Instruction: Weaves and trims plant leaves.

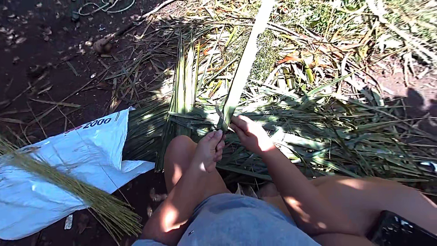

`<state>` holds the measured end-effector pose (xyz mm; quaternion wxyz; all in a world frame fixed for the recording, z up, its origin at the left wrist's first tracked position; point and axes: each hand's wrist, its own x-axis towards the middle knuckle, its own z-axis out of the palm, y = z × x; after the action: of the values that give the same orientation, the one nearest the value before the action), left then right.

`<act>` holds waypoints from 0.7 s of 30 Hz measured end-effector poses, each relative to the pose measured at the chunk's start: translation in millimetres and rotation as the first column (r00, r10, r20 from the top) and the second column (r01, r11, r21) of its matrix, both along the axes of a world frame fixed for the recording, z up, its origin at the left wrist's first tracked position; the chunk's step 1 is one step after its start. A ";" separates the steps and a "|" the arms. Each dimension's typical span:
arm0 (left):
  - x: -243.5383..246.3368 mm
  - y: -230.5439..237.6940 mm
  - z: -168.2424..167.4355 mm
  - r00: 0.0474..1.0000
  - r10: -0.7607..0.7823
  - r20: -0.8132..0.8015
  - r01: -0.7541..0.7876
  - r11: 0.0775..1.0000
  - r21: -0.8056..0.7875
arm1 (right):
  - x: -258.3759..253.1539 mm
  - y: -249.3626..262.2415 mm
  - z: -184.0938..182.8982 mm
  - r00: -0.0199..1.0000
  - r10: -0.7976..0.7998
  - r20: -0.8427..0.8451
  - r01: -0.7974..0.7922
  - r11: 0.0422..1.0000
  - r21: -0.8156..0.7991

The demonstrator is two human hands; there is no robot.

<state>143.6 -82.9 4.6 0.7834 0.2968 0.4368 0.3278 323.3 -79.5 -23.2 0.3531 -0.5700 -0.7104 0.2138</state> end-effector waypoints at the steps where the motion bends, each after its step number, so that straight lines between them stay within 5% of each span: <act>1: -0.4 -0.8 -0.6 1.000 -0.010 -0.023 0.011 1.000 0.014 | 1.3 1.0 3.3 0.998 -0.036 0.049 0.038 0.999 -0.025; 3: -1.9 -4.6 -3.0 0.997 -0.034 -0.073 0.037 0.999 0.040 | 10.2 6.2 3.4 0.993 -0.105 0.051 0.107 0.993 -0.056; 6: -13.2 -11.1 -8.9 0.982 -0.112 -0.155 0.126 0.989 0.082 | 36.6 18.2 0.3 0.958 -0.227 -0.176 0.202 0.968 -0.147; 9: -38.4 -7.2 -12.1 0.954 -0.173 -0.246 0.215 0.964 0.155 | 62.5 39.5 7.2 0.699 -0.425 -0.575 0.241 0.897 -0.371; 11: -61.2 1.3 -14.4 0.935 -0.140 -0.327 0.221 0.949 0.226 | 87.6 47.4 11.5 0.548 -0.487 -0.680 0.222 0.869 -0.443; 21: -143.0 63.6 -12.9 0.793 -0.025 -0.608 0.292 0.893 0.344 | 201.0 58.8 27.9 0.377 -0.668 -0.642 0.475 0.734 -0.485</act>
<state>0.6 -19.3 -8.2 0.5514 0.5813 0.5495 0.2371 524.3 -20.7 4.8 0.6122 -0.6612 -0.2082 0.3804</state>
